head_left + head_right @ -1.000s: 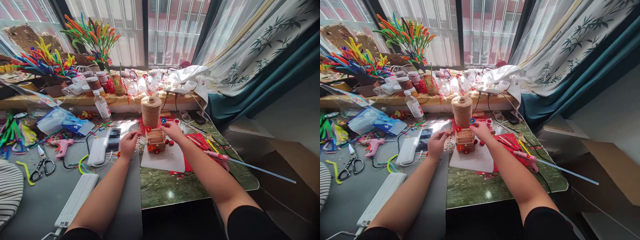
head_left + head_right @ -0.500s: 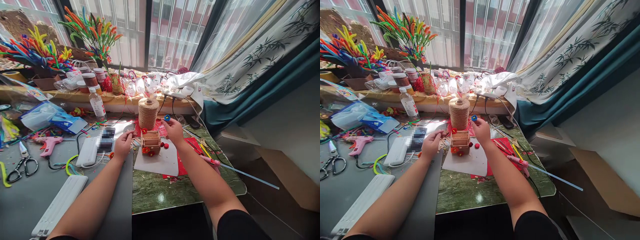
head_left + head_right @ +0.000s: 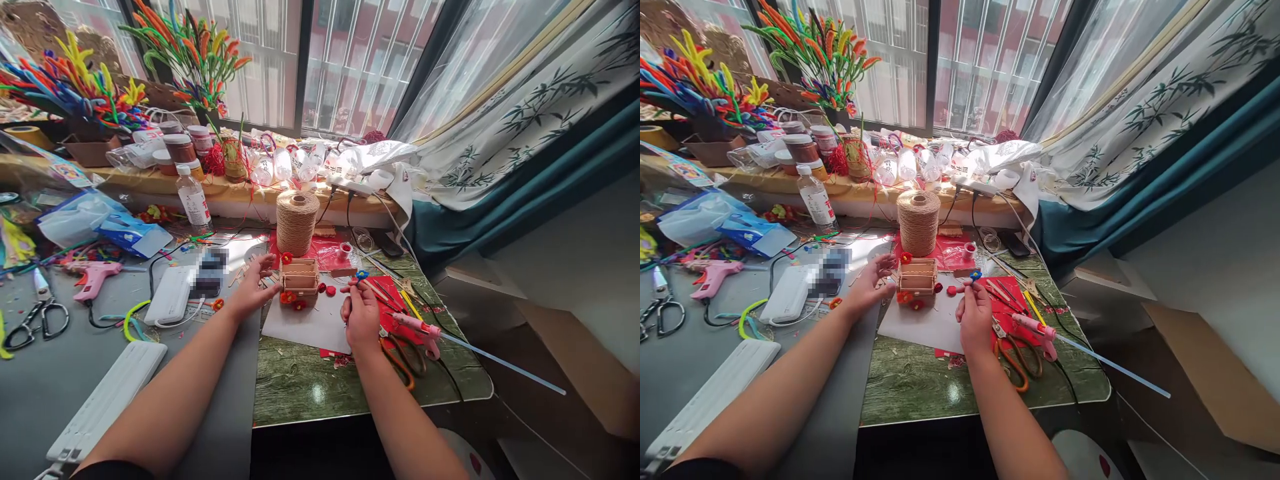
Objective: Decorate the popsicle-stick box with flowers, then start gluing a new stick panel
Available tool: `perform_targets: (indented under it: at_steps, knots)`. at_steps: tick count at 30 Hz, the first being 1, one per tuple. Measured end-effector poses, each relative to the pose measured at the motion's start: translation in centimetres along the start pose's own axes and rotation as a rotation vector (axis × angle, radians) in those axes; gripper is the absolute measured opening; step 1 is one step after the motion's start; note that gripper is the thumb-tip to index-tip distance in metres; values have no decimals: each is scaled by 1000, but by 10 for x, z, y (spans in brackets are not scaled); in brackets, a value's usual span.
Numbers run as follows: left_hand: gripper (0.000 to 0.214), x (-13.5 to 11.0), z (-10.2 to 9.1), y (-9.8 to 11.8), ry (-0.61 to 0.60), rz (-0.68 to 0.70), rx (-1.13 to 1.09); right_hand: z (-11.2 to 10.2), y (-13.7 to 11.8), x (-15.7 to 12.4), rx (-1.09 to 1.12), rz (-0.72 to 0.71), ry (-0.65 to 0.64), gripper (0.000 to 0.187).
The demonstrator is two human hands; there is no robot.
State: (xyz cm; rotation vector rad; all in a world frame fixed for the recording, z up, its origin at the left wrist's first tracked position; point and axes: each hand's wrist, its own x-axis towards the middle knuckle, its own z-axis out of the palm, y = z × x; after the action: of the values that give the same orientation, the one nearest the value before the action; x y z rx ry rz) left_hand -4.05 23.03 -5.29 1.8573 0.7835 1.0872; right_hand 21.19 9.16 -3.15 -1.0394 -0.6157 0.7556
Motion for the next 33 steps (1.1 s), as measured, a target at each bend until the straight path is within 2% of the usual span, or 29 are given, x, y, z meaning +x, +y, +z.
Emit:
perform_targets:
  at_steps: [2,4,7,12,17,19,24,28,31,33]
  knots:
    - [117,-2,-7,1,-150,21,75,2,16,-8,-5,90,-26,28]
    - [135,-4,-12,1,-233,20,174,4,25,-13,-18,194,-73,31]
    - [143,-7,-13,-3,-268,21,268,6,31,-15,-1,322,-137,35]
    - [135,-6,-2,-8,-212,11,311,5,28,-10,94,372,-170,36]
    - [133,-9,16,6,-19,116,253,6,16,4,151,322,-202,32]
    - [138,-13,26,8,48,98,266,6,14,10,156,313,-203,32]
    - [141,-20,41,-1,9,21,306,4,22,13,123,336,-176,35]
    - [145,-19,34,-9,-27,4,335,2,27,10,69,308,-102,37]
    - [148,-14,18,-5,-96,2,348,-2,25,4,-30,99,60,30]
    - [135,-11,6,3,-73,31,322,-3,19,-4,-130,-42,100,26]
